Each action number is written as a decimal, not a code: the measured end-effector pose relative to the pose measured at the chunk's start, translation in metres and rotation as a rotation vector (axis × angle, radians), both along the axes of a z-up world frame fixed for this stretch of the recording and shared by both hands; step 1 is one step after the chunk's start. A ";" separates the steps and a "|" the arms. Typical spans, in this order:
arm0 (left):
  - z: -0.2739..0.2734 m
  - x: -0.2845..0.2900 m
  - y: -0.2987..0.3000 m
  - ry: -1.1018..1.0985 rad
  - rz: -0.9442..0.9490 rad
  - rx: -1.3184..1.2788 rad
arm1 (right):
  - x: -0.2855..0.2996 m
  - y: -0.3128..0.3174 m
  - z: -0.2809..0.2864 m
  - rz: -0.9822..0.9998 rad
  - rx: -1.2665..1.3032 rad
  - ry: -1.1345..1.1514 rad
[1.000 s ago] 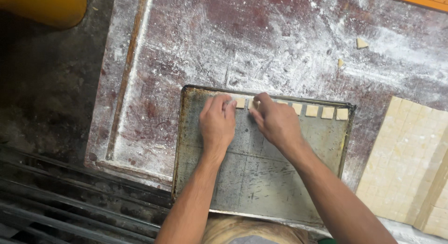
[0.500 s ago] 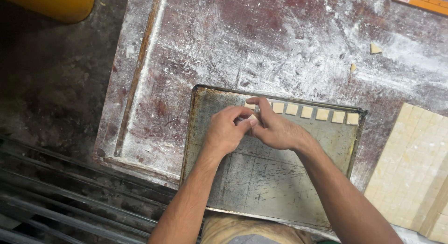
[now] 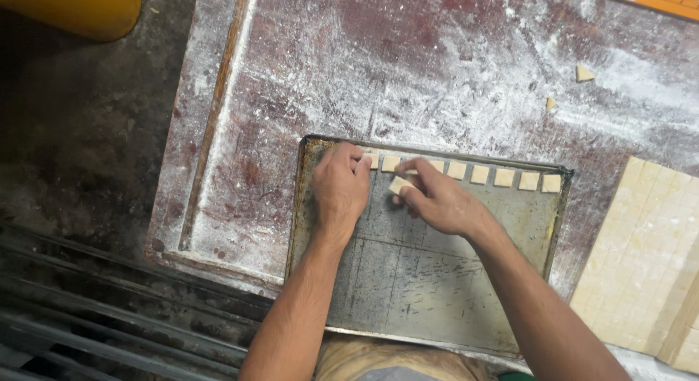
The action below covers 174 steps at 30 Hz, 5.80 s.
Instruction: The person picks small square dough pieces from a floured surface and places them one by one onto a metal baking tray, arranging them in neat rows. The hands continue filling the tray until it is nearly full.
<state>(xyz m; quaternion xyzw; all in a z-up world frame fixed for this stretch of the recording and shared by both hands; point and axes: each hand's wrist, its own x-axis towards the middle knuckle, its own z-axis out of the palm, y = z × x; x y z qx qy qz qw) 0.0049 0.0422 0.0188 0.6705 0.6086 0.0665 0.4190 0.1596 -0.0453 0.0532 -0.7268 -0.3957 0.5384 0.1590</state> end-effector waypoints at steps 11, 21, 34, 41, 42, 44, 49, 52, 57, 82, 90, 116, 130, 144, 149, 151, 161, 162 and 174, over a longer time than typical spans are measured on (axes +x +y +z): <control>0.018 -0.027 0.006 0.020 0.087 -0.169 | -0.013 0.016 -0.019 0.026 0.110 0.003; -0.009 -0.048 -0.015 -0.181 0.024 0.109 | -0.032 0.033 -0.018 -0.098 0.085 0.357; -0.018 -0.074 0.037 0.069 0.291 -0.002 | -0.081 0.070 -0.070 0.029 0.594 -0.194; -0.054 -0.096 0.035 -0.086 0.041 0.463 | -0.065 0.048 -0.083 0.187 0.745 -0.643; -0.062 -0.098 0.035 -0.130 -0.052 0.528 | -0.067 0.045 -0.083 0.262 0.710 -0.682; -0.074 -0.100 0.039 -0.091 -0.103 0.558 | -0.076 0.051 -0.099 0.253 0.760 -0.720; -0.067 -0.104 0.046 0.009 -0.161 0.501 | -0.084 0.056 -0.100 0.186 0.733 -0.768; -0.061 -0.108 0.044 -0.023 -0.201 0.503 | -0.078 0.052 -0.098 0.168 0.716 -0.762; -0.056 -0.128 0.013 0.062 -0.008 0.361 | -0.051 0.031 -0.102 0.126 0.683 -0.808; -0.074 0.329 -0.203 -0.383 -0.699 0.788 | 0.164 -0.384 -0.094 -0.066 0.129 -0.984; -0.026 0.380 -0.202 0.234 -0.983 0.166 | 0.135 -0.409 -0.066 -0.034 0.496 -0.643; 0.053 0.241 -0.214 -0.451 -0.147 -0.411 | 0.220 -0.268 -0.029 -0.396 0.541 0.051; 0.013 0.204 -0.234 -0.177 0.038 -0.326 | 0.219 -0.277 -0.034 -0.570 0.163 -0.023; -0.012 0.210 -0.248 -0.086 -0.231 0.057 | 0.212 -0.287 -0.035 -0.606 0.121 0.234; -0.010 0.217 -0.267 -0.214 -0.442 -0.082 | 0.202 -0.291 -0.041 -0.756 0.195 0.406; -0.011 0.212 -0.264 -0.246 -0.487 -0.112 | 0.201 -0.291 -0.044 -0.795 0.218 0.461; -0.031 0.183 -0.193 0.015 -0.467 0.143 | 0.192 -0.265 -0.088 -0.205 0.540 -0.624; -0.042 0.185 -0.192 -0.015 -0.466 0.191 | 0.189 -0.263 -0.092 -0.165 0.589 -0.780; -0.050 0.168 -0.208 -0.079 -0.559 0.343 | 0.168 -0.258 -0.105 -0.008 0.570 -0.862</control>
